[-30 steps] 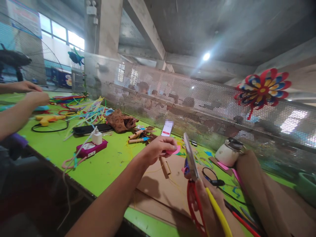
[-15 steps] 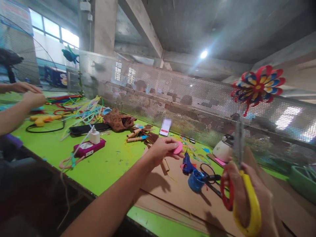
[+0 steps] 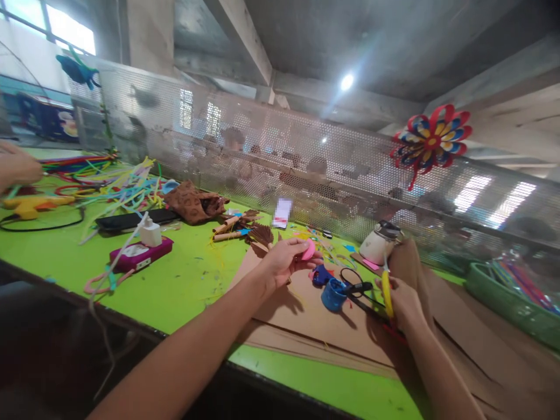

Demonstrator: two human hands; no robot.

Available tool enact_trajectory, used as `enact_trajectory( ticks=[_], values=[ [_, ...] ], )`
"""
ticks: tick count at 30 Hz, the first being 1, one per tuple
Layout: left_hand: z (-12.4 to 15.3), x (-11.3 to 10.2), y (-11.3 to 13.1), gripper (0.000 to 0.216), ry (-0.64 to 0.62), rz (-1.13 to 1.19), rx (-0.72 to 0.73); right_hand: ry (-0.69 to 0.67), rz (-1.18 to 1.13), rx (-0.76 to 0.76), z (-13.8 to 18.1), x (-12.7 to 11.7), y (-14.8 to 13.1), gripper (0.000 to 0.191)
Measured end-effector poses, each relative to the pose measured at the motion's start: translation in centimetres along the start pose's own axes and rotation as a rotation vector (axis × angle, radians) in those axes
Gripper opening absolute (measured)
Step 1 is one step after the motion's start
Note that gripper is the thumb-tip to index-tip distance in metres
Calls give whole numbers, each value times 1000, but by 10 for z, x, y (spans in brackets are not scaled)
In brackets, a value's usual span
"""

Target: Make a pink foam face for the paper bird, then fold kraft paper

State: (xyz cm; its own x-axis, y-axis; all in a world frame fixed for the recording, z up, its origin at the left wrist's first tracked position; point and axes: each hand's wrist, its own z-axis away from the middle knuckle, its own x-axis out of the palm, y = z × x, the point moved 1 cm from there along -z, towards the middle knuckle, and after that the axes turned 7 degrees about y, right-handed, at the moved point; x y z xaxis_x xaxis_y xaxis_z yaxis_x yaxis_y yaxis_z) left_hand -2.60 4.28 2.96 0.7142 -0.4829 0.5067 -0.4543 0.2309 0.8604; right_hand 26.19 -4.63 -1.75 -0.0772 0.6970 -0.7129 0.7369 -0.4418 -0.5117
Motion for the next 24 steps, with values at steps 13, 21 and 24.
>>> enact_trajectory(
  ticks=[13, 21, 24],
  values=[
    [-3, 1, -1, 12, 44, 87, -35, -160, 397, 49, 22, -19, -22, 51],
    [-1, 8, -23, 10, -70, 107, -6, 82, -536, -362, 78, -50, -109, 31],
    [-1, 10, -30, 23, -17, 105, 83, -274, -740, -304, 84, -31, -132, 32]
  ],
)
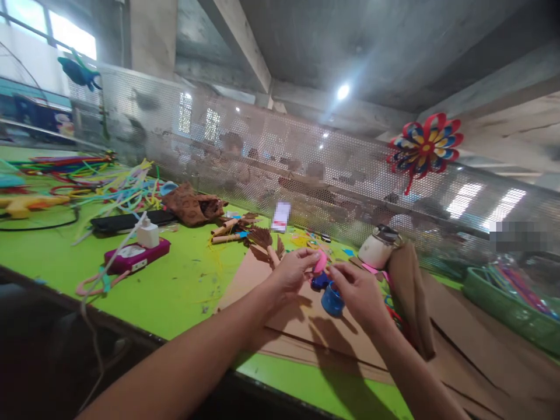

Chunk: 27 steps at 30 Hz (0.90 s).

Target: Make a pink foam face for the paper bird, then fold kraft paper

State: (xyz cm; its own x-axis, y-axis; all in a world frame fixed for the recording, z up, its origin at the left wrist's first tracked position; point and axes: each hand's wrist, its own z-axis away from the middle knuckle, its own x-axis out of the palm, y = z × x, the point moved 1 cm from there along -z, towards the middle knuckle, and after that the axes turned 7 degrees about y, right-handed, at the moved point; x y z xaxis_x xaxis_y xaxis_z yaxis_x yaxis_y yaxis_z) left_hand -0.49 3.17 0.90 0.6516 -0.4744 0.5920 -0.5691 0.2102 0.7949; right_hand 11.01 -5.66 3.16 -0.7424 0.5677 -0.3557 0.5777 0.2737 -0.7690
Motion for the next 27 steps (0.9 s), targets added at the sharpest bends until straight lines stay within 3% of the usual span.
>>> enact_trajectory(
  ticks=[3, 9, 13, 17, 20, 24, 27],
  values=[
    [1, 2, -3, 34, -29, -19, 32, -142, -252, 141, -6, 16, 7, 35],
    [6, 5, 0, 34, -149, -78, 62, -147, -530, 221, -6, 26, 19, 27],
    [7, 8, 4, 32, -143, -260, 101, -95, -520, 229, -2, 27, 29, 26],
    [6, 9, 8, 14, -13, -549, 164, -8, -455, 244, 1, 21, 36, 27],
    [4, 7, 8, 5, 28, -637, 113, -16, -511, 342, 2, 17, 36, 28],
    [0, 1, 7, 8, 24, -505, -44, -122, -702, 500, 2, 16, 34, 27],
    [-3, -4, 8, 10, -18, -413, -121, -191, -779, 529, 3, 16, 30, 25]
  ],
)
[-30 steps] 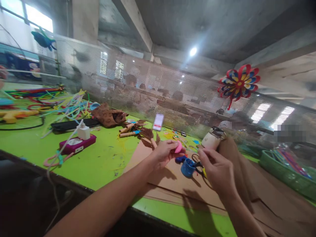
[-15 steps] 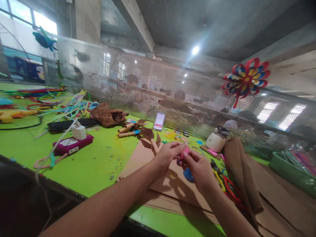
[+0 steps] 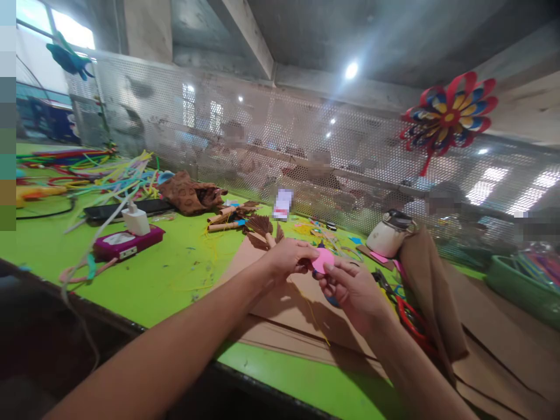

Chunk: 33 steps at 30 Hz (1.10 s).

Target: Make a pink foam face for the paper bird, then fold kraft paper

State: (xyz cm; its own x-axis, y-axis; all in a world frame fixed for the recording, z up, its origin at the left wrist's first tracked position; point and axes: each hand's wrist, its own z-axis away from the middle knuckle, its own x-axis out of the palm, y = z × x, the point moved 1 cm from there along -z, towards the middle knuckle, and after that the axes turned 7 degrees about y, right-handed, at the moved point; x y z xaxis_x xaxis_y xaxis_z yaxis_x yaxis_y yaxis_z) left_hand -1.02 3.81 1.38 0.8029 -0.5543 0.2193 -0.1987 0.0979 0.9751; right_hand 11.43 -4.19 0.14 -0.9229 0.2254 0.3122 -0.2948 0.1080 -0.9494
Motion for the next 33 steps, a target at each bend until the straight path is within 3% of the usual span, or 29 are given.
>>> enact_trajectory(
  ticks=[15, 24, 33],
  values=[
    [3, -4, 9, 10, 66, -146, 192, 14, 134, 32, 6, 3, 3, 31],
    [0, -9, 8, 8, 36, -181, 172, -36, 181, -60, 9, 5, 0, 32],
    [0, -11, 7, 6, -38, -144, 207, 38, 100, -119, 8, 3, -2, 46]
  ],
)
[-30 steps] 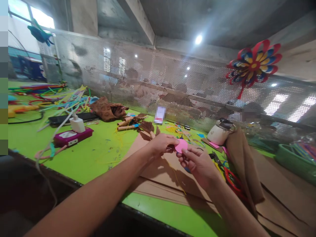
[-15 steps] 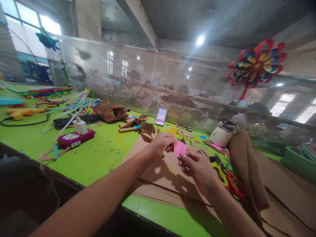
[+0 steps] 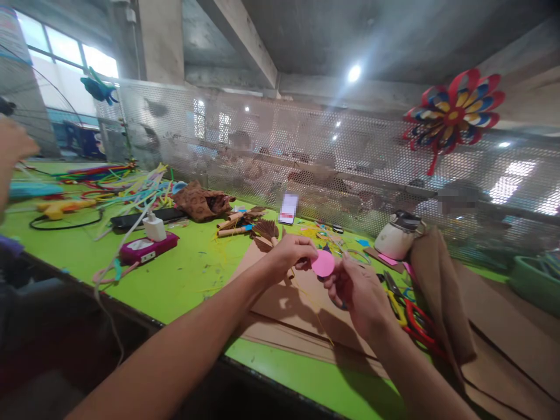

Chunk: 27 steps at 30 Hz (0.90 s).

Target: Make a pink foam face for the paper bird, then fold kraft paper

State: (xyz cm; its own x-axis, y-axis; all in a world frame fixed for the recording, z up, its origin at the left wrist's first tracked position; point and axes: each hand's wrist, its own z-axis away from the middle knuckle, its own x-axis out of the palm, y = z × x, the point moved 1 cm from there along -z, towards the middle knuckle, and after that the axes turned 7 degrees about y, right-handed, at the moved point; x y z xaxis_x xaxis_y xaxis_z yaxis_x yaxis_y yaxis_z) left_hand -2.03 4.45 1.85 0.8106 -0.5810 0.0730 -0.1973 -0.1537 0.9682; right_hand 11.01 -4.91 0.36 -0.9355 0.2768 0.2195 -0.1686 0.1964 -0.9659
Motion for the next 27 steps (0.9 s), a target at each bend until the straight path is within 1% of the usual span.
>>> enact_trajectory(
  ticks=[1, 3, 8, 10, 12, 15, 17, 18, 20, 23, 25, 27],
  values=[
    [0, 0, -1, 6, -5, 6, -5, 29, 37, -15, 0, -1, 1, 47],
    [0, 0, -2, 6, -16, 16, -21, 109, 150, -107, 0, -3, 2, 47],
    [0, 1, 0, 8, -76, -39, -84, 293, 388, -479, 5, -6, -3, 41],
    [-1, 1, 2, 8, -75, -87, -89, 370, 423, -615, 8, -7, -8, 39],
    [-2, 0, 3, 8, -69, -137, -82, 438, 401, -716, 11, -7, -14, 35],
    [-4, 0, 2, 9, -54, -237, -89, 469, 384, -779, 13, -8, -18, 29],
    [-5, 0, 0, 8, -18, -300, -88, 424, 454, -810, 14, -8, -19, 29],
    [-6, 0, -2, 8, 5, -323, -81, 376, 510, -818, 14, -8, -19, 30],
    [-9, -1, -4, 9, 59, -335, -42, 224, 636, -798, 13, -6, -16, 32],
    [-13, -5, -4, 11, 172, -258, 31, -49, 872, -672, 10, -2, -3, 30],
    [-14, -9, -1, 11, 242, -171, 66, -175, 1054, -603, 9, 1, 9, 26],
    [-15, -13, 1, 11, 284, -93, 78, -278, 1213, -582, 10, 5, 20, 27]
  ],
)
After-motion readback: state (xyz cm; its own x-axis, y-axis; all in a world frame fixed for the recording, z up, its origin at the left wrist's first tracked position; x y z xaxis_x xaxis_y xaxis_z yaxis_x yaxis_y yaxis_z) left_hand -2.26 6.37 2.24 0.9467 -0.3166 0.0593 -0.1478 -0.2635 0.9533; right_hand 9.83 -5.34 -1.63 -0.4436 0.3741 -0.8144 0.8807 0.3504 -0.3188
